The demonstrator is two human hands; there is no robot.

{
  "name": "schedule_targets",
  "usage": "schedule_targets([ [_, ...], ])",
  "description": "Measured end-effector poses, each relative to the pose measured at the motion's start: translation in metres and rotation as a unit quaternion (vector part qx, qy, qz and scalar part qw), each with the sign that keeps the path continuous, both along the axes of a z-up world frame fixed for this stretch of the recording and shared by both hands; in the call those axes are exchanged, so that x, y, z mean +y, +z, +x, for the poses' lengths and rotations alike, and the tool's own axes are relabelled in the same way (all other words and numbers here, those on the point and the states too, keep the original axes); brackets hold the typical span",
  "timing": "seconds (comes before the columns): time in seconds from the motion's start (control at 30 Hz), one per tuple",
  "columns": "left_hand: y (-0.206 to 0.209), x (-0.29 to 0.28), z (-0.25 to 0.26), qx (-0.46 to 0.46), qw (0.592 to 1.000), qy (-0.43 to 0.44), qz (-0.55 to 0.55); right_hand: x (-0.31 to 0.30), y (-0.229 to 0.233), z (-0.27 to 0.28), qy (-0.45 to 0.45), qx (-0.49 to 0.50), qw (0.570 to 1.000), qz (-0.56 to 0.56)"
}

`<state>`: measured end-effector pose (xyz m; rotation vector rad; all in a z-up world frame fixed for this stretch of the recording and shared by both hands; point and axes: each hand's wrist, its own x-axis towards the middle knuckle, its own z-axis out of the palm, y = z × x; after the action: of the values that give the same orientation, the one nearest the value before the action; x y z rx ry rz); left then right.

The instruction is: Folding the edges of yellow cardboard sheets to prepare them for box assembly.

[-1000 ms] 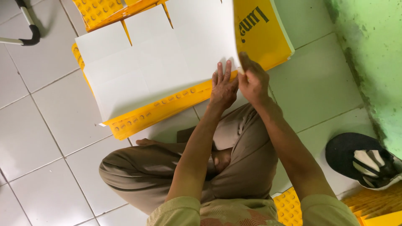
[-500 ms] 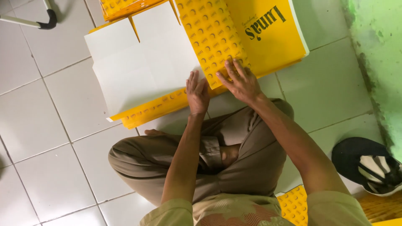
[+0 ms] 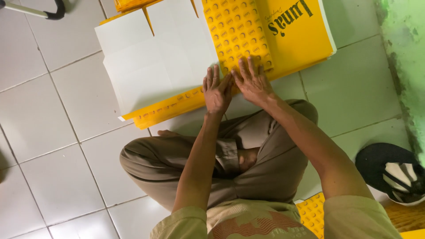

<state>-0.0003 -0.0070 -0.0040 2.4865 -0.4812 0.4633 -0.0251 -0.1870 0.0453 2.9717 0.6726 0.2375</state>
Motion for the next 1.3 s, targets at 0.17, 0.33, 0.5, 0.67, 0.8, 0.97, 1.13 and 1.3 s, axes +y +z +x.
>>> schedule_targets([
  [0.17,-0.005,-0.009,-0.002,0.055,0.996,0.054,-0.034,-0.018,-0.004,-0.020,-0.099,-0.018,0.993,0.065],
  [0.33,-0.001,-0.015,0.001,0.072,0.993,0.075,-0.049,-0.028,-0.036,-0.006,-0.196,-0.110,0.974,0.040],
  [0.5,0.020,-0.018,-0.002,0.115,0.992,0.053,0.004,-0.038,-0.058,0.032,-0.216,-0.094,0.966,0.104],
  [0.67,0.047,-0.016,-0.001,0.066,0.997,0.027,0.028,-0.041,-0.030,0.086,-0.225,0.015,0.963,0.147],
  [0.8,0.055,-0.009,0.002,0.015,0.999,-0.007,0.050,-0.049,-0.031,0.143,-0.240,0.088,0.953,0.164],
  [0.97,0.063,-0.009,0.008,0.031,0.999,-0.023,0.038,-0.058,-0.019,0.216,-0.261,0.148,0.942,0.152],
  [1.13,0.063,-0.011,0.009,0.032,0.998,-0.022,0.039,-0.071,-0.042,0.257,-0.212,0.066,0.966,0.131],
  [1.3,0.061,-0.013,0.007,0.021,0.999,-0.008,0.050,-0.073,-0.018,0.221,-0.177,0.120,0.962,0.171],
])
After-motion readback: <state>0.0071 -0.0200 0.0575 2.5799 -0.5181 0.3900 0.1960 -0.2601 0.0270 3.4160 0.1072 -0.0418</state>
